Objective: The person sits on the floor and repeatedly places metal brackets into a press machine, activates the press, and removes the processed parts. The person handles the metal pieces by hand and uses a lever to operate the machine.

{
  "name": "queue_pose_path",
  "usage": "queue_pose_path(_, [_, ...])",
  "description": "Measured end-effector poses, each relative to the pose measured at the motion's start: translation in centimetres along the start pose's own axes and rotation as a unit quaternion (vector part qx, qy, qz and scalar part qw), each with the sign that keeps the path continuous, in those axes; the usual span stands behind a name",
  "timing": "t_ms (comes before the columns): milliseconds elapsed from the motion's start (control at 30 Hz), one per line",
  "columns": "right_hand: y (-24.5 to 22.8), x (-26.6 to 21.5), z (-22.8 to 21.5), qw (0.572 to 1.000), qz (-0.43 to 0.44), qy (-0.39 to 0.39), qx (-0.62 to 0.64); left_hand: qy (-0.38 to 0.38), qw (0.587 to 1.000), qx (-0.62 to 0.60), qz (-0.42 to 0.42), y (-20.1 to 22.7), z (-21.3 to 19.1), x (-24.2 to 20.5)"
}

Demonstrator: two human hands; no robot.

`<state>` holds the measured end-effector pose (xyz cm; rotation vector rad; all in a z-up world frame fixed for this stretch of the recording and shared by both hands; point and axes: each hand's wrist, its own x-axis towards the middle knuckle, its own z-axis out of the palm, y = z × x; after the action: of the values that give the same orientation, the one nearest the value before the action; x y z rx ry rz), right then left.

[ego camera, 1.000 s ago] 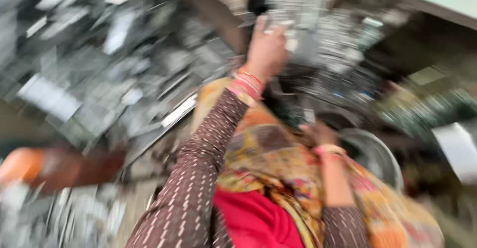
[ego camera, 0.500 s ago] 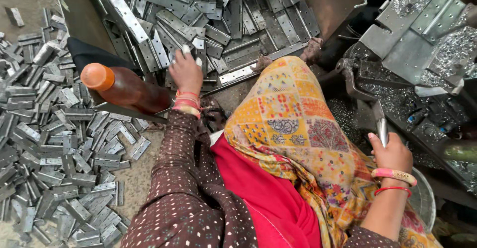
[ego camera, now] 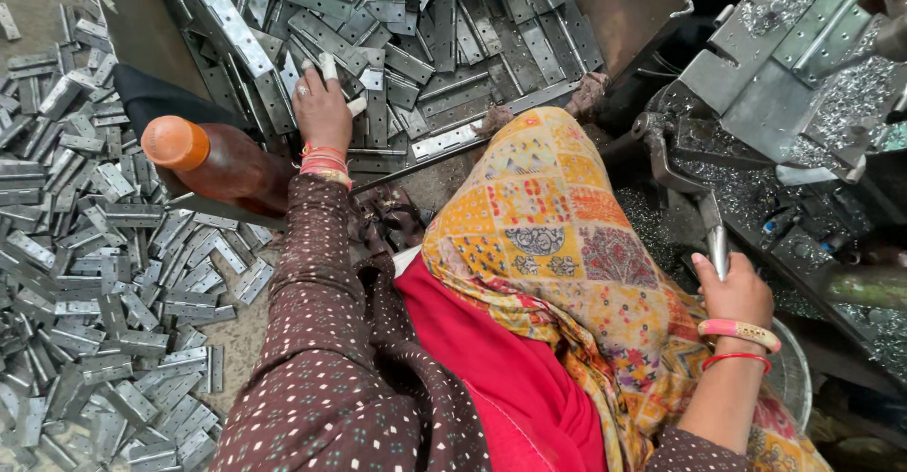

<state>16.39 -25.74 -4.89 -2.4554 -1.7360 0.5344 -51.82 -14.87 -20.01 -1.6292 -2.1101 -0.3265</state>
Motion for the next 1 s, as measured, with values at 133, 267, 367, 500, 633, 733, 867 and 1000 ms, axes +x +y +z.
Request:
queue_pose_path(133, [0.5,0.4,0.4,1.000,-0.003,0.006,0.004,-0.019,0.997,0.053,0.044,-1.1,1.4,-0.2])
queue_pose_path(267, [1.2,0.8,1.1,1.000,-0.017,0.014,-0.015,-0.043,0.994,0.065,0.081,-1.2,1.6,1.7])
queue_pose_path(367, [1.9,1.1,1.7,0.998,-0.033,0.030,-0.035,-0.061,0.992,0.064,0.089,-1.4,0.8,3.2])
queue_pose_path(500, [2.4,1.5,2.2,0.999,-0.027,0.014,-0.019,0.058,0.976,0.166,0.128,-2.7,-1.4,4.7])
queue_pose_path(633, [2.2,1.6,2.1,0.999,-0.033,0.021,-0.036,0.083,0.976,0.145,0.137,-3.5,-2.9,7.9])
queue_pose_path(733, [2.0,1.0,1.8,0.999,-0.023,0.017,-0.032,0.102,0.974,0.156,0.127,-3.3,-2.6,10.7])
queue_pose_path(867, [1.1,1.3,2.0,0.999,-0.020,0.023,-0.031,0.031,0.986,0.112,0.121,-2.6,-3.4,13.6])
queue_pose_path(1000, [1.4,1.1,2.9,1.000,0.002,0.027,0.000,0.052,0.989,-0.003,0.140,1.5,-8.7,13.4])
